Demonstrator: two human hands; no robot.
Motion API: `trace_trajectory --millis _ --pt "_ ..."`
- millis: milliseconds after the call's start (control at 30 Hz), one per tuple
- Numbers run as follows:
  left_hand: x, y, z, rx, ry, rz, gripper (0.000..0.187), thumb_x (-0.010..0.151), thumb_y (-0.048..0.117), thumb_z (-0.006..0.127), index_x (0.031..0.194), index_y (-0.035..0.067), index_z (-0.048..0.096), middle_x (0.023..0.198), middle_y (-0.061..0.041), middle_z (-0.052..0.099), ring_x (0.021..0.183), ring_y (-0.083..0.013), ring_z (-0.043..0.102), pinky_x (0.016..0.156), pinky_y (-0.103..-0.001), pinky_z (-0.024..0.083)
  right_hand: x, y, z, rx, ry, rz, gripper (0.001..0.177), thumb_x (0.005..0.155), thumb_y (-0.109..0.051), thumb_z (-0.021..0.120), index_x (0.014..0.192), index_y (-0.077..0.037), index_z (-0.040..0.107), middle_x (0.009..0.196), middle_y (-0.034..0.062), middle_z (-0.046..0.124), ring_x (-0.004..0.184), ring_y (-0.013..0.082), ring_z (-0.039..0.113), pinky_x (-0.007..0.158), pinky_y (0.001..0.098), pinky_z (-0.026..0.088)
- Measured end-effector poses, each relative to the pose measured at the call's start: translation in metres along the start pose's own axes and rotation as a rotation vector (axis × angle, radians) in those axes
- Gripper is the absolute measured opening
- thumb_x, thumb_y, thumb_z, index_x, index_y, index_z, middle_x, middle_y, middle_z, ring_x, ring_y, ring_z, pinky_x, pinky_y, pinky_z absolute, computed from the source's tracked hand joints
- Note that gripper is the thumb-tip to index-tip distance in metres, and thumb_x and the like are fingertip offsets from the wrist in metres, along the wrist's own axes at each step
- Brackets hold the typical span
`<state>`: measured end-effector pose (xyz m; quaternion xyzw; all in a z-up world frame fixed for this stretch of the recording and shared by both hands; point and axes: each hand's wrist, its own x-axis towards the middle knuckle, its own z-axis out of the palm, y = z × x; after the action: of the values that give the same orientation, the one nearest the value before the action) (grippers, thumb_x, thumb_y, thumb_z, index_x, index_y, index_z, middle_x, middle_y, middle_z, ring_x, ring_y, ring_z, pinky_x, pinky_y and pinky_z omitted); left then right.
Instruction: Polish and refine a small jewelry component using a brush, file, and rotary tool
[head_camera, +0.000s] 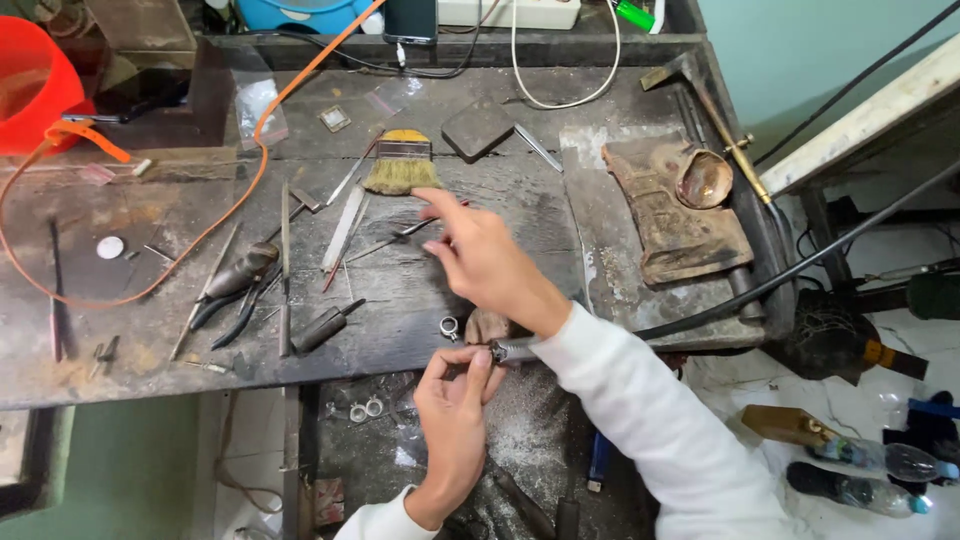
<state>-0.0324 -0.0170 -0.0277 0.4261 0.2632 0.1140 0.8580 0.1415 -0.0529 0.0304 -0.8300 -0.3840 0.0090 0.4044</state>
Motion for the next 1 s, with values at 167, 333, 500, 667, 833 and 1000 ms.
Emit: trace_trajectory --millis 167,333,500,667,833,1000 --pt "-0.005 0.006 -0.008 0.049 -0.055 -0.011 0.011 0.093 0.009 0.070 0.092 0.000 0.064 0.094 -0.012 0.067 0.092 -0.0160 0.069 0.093 -0.041 0.067 -0.108 -0.049 -0.034 -0.043 0.300 -0.037 0.009 0.095 -0.009 0.069 0.094 -0.005 0.061 0.080 0.0070 0.064 0.068 0.0168 0.059 0.064 0.0312 0.045" --pt "-0.029 0.018 -0.007 0.109 -0.139 0.082 0.008 0.092 0.001 0.069 0.091 -0.006 0.066 0.097 -0.018 0.069 0.090 -0.0245 0.073 0.085 -0.035 0.070 -0.229 -0.023 0.010 0.500 0.038 0.744 0.037 0.094 -0.029 0.065 0.074 0.000 0.076 0.050 0.0100 0.073 0.034 0.0155 0.067 0.033 0.0255 0.052" --pt "-0.066 0.015 -0.003 0.266 -0.220 0.444 0.006 0.088 0.003 0.072 0.090 -0.003 0.074 0.088 -0.017 0.075 0.087 -0.0226 0.076 0.073 -0.026 0.063 -0.238 -0.043 0.047 1.465 0.697 0.568 0.040 0.106 -0.023 0.045 0.123 0.011 0.057 0.135 0.0431 0.058 0.101 0.0377 0.069 0.078 0.0370 0.058" --pt "-0.014 0.060 -0.056 0.820 -0.407 0.804 0.022 0.088 0.012 0.071 0.106 0.000 0.070 0.109 -0.016 0.077 0.100 -0.0262 0.077 0.089 -0.032 0.065 -0.239 -0.042 0.039 1.494 0.811 0.281 0.025 0.100 -0.003 0.056 0.124 -0.005 0.049 0.119 0.0377 0.064 0.105 0.0514 0.066 0.094 0.0578 0.053" --pt "0.055 0.109 -0.097 1.411 -0.080 1.138 0.027 0.093 0.012 0.076 0.118 0.002 0.070 0.117 -0.014 0.064 0.092 -0.0265 0.053 0.082 -0.036 0.045 -0.241 -0.045 0.026 1.259 0.890 0.246 0.034 0.099 0.001 0.055 0.127 -0.012 0.042 0.104 0.0412 0.067 0.093 0.0551 0.069 0.094 0.0597 0.054" --pt "0.083 0.117 -0.120 1.629 -0.037 0.892 0.029 0.097 0.019 0.068 0.119 0.001 0.067 0.111 -0.018 0.066 0.100 -0.0371 0.056 0.087 -0.047 0.051 -0.249 -0.040 0.024 1.117 0.924 0.242 0.038 0.099 -0.002 0.055 0.133 -0.014 0.044 0.100 0.0406 0.067 0.084 0.0540 0.071 0.083 0.0591 0.060"
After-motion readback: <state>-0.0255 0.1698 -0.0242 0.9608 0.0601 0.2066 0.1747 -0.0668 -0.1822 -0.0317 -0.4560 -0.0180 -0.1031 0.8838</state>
